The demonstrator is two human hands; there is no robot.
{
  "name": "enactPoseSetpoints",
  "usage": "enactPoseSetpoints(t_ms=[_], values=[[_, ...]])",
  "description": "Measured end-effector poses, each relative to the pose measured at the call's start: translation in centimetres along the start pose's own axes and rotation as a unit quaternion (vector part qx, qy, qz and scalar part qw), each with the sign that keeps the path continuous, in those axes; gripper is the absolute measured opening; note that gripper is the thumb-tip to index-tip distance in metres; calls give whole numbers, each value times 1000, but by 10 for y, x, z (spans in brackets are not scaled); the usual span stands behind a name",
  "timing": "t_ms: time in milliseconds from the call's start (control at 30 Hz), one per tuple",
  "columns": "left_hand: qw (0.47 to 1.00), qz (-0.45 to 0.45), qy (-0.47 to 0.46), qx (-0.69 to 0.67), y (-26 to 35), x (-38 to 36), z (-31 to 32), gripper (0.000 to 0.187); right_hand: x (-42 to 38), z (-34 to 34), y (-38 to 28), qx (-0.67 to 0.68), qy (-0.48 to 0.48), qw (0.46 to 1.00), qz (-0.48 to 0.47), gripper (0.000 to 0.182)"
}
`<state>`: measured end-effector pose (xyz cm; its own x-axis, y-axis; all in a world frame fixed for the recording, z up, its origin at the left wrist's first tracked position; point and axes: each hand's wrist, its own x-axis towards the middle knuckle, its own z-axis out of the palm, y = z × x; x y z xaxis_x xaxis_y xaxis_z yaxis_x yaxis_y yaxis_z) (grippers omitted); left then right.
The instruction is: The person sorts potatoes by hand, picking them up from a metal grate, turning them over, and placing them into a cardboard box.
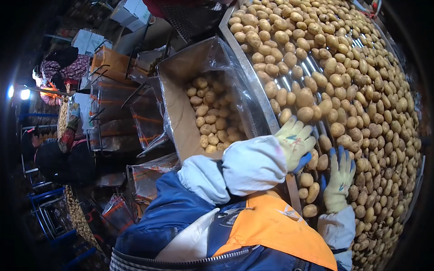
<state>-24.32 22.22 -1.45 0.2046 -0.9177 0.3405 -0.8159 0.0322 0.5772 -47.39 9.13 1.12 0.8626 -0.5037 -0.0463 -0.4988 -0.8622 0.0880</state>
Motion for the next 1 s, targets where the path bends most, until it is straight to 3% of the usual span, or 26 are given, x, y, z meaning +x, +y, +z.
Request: enactPoseSetpoints(t_ms=[133,233,300,367,400,433,500,533,567,600,633,667,700,733,767,800,833,867,900,933,967,1000], values=[[999,-35,6,-1,-12,13,29,26,57,-3,1,57,10,998,-8,81],[998,-28,17,-57,2,19,-1,23,100,-1,2,28,52,998,-39,86],[996,2,-16,-86,4,13,-27,20,126,2,17,191,74,978,-43,80],[983,92,49,-150,8,-12,-61,16,130,-25,10,225,123,966,12,68],[970,86,26,-226,2,-27,-78,14,132,-49,-3,270,143,952,-11,55],[950,80,3,-301,-5,-44,-96,14,135,-54,-8,288,176,941,-11,53],[988,7,85,-125,-4,-77,-151,15,137,-42,-6,468,136,871,57,46],[996,-53,78,5,-21,-102,-163,20,133,-68,-43,485,101,864,89,38],[996,-54,76,1,-32,-128,-164,20,130,-87,-75,509,62,856,63,34],[946,-228,214,85,-38,-154,-163,37,129,-103,-106,532,23,846,38,30],[840,-390,339,165,-46,-177,-165,62,131,-113,-135,511,-9,859,-23,25],[802,-448,298,260,-52,-189,-177,61,136,-112,-153,458,-50,885,-71,30],[801,-451,297,258,-62,-206,-177,61,144,-116,-173,399,-111,900,-137,33],[817,-509,264,60,-76,-227,-169,56,153,-104,-198,386,-57,891,-233,23],[796,-546,221,-140,-82,-240,-163,51,160,-99,-221,334,-94,899,-266,25],[749,-599,228,-170,-80,-243,-159,44,162,-66,-236,306,-37,894,-325,29],[699,-646,236,-198,-80,-241,-153,38,191,-91,-272,159,-344,871,-314,35],[666,-662,282,-197,-85,-243,-143,34,199,-41,-293,101,-333,854,-386,39],[661,-666,284,-199,-79,-238,-146,34,206,-26,-312,71,-268,842,-463,38],[710,-655,227,-126,-72,-228,-157,34,214,-15,-338,68,-270,839,-467,38],[752,-635,168,-52,-70,-224,-163,34,221,-6,-367,-2,-328,824,-462,33],[766,-612,184,-65,-72,-230,-160,34,225,7,-385,-73,-383,801,-454,29]])
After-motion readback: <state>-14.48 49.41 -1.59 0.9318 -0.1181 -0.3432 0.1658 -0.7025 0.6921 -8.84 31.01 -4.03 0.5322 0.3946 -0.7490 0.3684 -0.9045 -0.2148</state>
